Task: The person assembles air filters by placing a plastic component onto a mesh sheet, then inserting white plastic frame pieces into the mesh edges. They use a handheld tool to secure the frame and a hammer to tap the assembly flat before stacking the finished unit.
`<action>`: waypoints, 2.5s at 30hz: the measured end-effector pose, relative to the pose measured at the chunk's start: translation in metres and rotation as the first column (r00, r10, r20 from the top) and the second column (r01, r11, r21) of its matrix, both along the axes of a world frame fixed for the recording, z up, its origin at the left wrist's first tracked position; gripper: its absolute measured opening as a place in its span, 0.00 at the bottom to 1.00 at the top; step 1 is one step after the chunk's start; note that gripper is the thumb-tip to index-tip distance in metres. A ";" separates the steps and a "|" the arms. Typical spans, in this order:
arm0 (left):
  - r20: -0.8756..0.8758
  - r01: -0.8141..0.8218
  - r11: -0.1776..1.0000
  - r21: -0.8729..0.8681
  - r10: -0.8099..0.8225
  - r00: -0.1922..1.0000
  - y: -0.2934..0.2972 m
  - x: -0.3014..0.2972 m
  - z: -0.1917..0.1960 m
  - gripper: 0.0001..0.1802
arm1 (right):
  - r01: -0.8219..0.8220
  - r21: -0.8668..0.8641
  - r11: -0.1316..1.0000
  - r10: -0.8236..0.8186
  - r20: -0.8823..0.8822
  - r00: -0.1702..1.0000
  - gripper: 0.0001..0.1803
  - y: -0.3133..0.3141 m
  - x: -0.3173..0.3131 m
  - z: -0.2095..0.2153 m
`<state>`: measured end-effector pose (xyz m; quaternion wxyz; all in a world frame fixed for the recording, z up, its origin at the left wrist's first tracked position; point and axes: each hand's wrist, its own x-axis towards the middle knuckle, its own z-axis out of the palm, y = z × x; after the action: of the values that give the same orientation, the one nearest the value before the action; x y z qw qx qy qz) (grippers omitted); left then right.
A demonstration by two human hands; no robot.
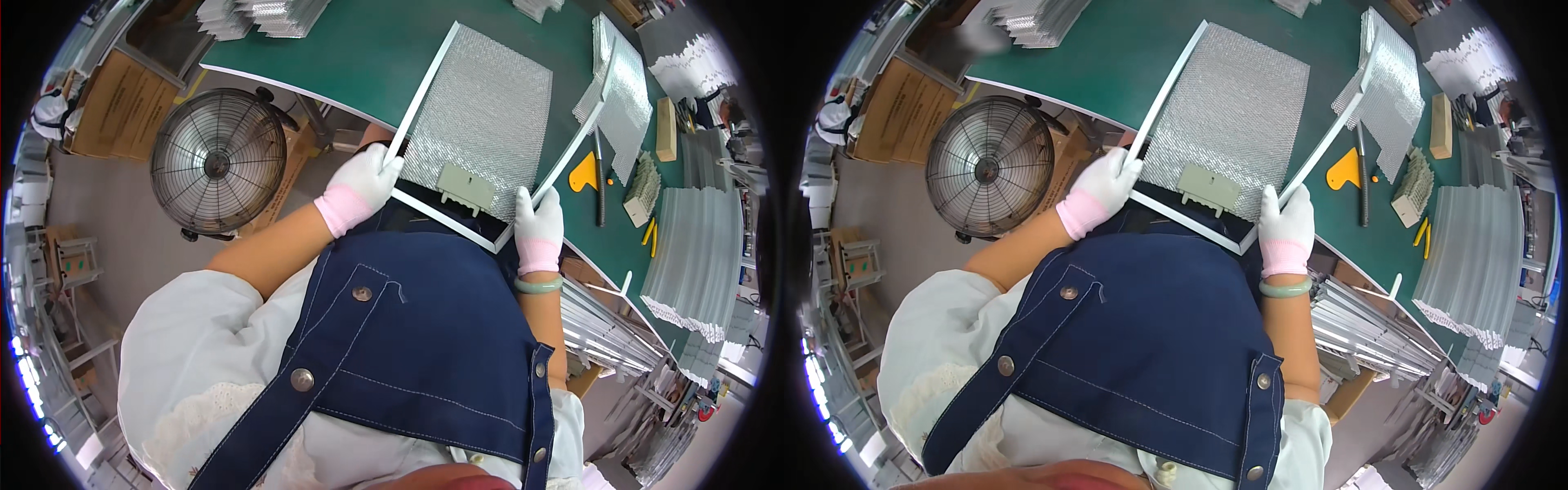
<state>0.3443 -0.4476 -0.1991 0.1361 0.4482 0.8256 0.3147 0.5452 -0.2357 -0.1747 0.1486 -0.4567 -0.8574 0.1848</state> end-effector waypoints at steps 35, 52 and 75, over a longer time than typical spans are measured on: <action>0.906 -0.202 0.978 0.047 0.043 0.421 -0.008 -0.018 -0.005 0.15 | -0.241 -0.889 0.388 -0.530 -0.430 0.731 0.16 -0.037 0.032 -0.015; 0.911 0.011 0.997 0.074 -0.072 0.407 0.002 -0.029 -0.007 0.12 | -0.102 -0.823 0.559 -0.510 -0.438 0.740 0.19 -0.029 0.016 -0.025; 0.946 0.002 0.989 0.148 -0.142 0.292 -0.007 -0.036 -0.013 0.18 | -0.195 -0.903 0.382 -0.386 -0.348 0.854 0.16 -0.026 0.021 -0.014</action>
<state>0.3084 -0.4544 -0.2122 0.5866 0.2176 0.5424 0.5607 0.5664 -0.2620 -0.1889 0.1014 -0.4456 -0.5072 0.7307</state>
